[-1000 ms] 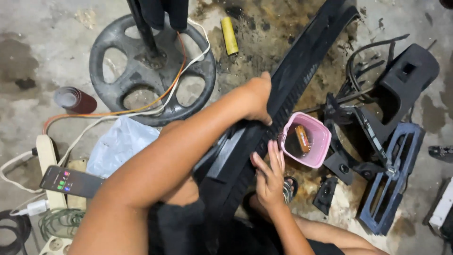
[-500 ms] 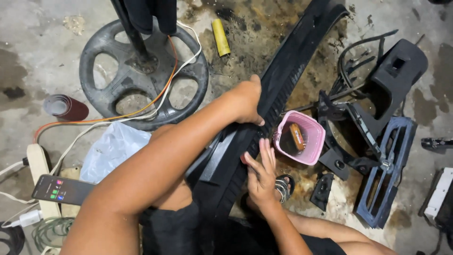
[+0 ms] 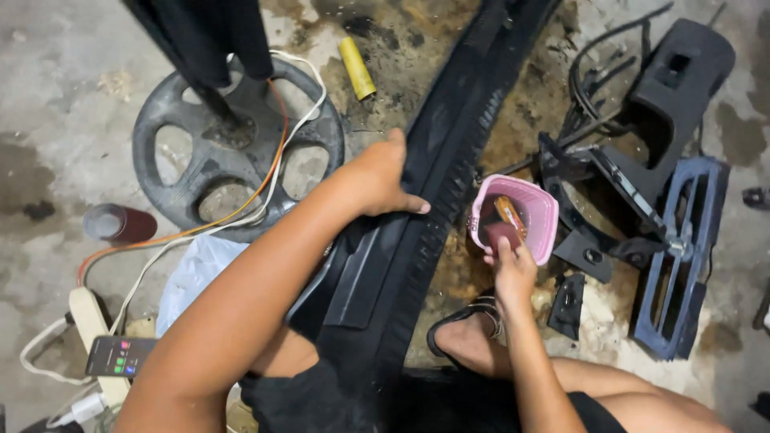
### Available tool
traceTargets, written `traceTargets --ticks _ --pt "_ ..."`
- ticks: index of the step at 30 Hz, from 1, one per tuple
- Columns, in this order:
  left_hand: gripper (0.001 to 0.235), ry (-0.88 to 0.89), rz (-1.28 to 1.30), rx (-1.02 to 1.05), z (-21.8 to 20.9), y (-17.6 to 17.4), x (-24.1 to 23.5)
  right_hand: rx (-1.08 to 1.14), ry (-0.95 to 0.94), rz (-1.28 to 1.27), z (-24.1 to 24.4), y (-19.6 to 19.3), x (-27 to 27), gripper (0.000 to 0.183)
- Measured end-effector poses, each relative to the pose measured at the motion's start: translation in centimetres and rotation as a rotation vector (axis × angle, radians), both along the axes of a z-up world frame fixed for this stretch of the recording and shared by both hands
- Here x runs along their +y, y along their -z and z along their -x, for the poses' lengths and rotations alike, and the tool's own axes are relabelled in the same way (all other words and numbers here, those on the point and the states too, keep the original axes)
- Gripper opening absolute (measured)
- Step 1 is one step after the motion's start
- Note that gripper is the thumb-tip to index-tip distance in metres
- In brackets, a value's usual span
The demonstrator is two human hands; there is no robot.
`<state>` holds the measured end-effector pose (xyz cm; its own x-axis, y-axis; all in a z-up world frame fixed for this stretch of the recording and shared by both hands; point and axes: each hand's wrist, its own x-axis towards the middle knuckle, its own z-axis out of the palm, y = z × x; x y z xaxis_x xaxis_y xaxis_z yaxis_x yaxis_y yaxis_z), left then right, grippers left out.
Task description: The person sits on the floor and sands a long black plastic car part using a sanding block. They hold the part with one hand and rub the sanding block along its surface repeatedly.
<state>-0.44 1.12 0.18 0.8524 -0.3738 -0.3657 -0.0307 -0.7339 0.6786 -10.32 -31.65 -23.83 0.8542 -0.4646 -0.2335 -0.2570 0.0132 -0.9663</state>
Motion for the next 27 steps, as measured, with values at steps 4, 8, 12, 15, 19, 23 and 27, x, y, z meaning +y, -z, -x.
traceTargets --ticks 4,8,12,15,19,23,27 --pt "0.082 0.017 -0.039 0.000 0.3 -1.4 -0.1 0.079 -0.020 -0.007 -5.0 8.3 -5.2 0.049" --pt "0.089 0.006 -0.068 0.005 0.2 -0.8 -0.7 0.298 -0.255 0.636 -9.2 15.5 -9.4 0.060" --pt "0.095 0.016 -0.104 0.061 1.0 -1.7 -1.1 0.660 -0.512 1.126 -11.1 22.2 -13.1 0.041" --pt "0.096 0.001 -0.083 0.023 0.5 -0.5 -1.4 0.586 -0.578 0.788 -11.7 27.6 -14.8 0.040" --pt "0.109 -0.008 -0.097 0.013 -0.2 -1.9 -1.5 0.387 -0.660 0.306 -14.2 25.0 -17.4 0.040" --pt "0.091 -0.011 -0.047 0.060 0.7 -2.0 -1.4 0.622 -0.417 0.352 -11.8 3.3 -6.6 0.037" --pt "0.090 -0.009 -0.058 0.027 0.3 -1.8 -1.7 0.451 -0.557 0.132 -13.2 -3.3 -6.4 0.022"
